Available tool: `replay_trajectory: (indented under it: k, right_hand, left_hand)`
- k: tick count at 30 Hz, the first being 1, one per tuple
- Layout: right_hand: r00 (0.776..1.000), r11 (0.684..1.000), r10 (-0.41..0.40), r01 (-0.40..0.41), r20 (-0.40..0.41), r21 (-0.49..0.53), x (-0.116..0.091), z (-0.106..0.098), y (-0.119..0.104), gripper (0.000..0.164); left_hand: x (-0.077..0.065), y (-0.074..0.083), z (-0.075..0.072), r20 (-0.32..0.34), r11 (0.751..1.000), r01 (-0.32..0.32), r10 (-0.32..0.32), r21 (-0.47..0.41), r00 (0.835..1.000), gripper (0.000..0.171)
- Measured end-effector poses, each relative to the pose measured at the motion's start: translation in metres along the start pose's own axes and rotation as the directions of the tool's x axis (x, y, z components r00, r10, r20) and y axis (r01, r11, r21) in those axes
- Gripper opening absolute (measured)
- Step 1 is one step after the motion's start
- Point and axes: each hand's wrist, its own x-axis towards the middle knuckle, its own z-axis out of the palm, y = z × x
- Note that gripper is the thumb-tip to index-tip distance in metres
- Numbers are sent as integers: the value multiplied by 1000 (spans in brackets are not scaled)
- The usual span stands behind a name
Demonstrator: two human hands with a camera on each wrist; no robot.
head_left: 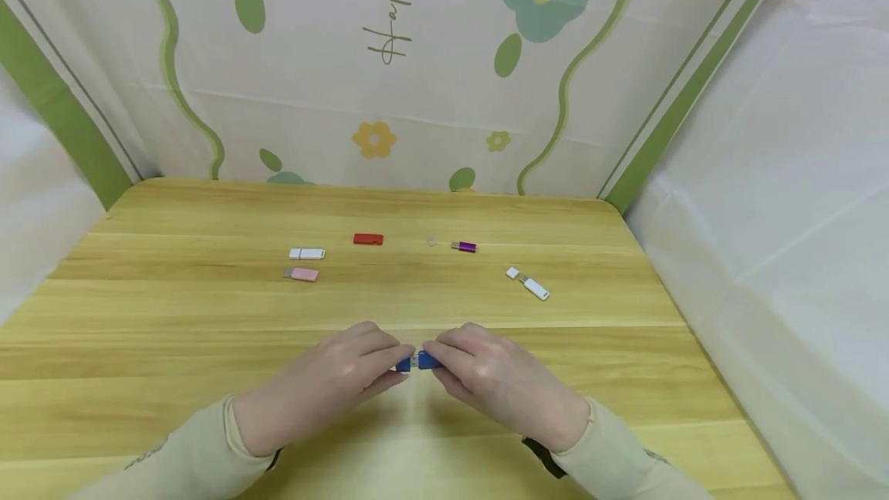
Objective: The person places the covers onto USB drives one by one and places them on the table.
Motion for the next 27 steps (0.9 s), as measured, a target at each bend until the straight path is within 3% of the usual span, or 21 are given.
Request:
replay_trajectory:
  k: [19, 27]
  right_hand:
    - [1000, 1000, 1, -1, -2, 14, 3, -1, -4, 25]
    - [1000, 1000, -11, 11, -9, 4, 3, -2, -5, 24]
  left_hand:
    - [0, 2, -4, 19, 999, 31, -31, 34, 999, 24]
    - [1, 2, -5, -20, 996, 42, -40, 77, 999, 22]
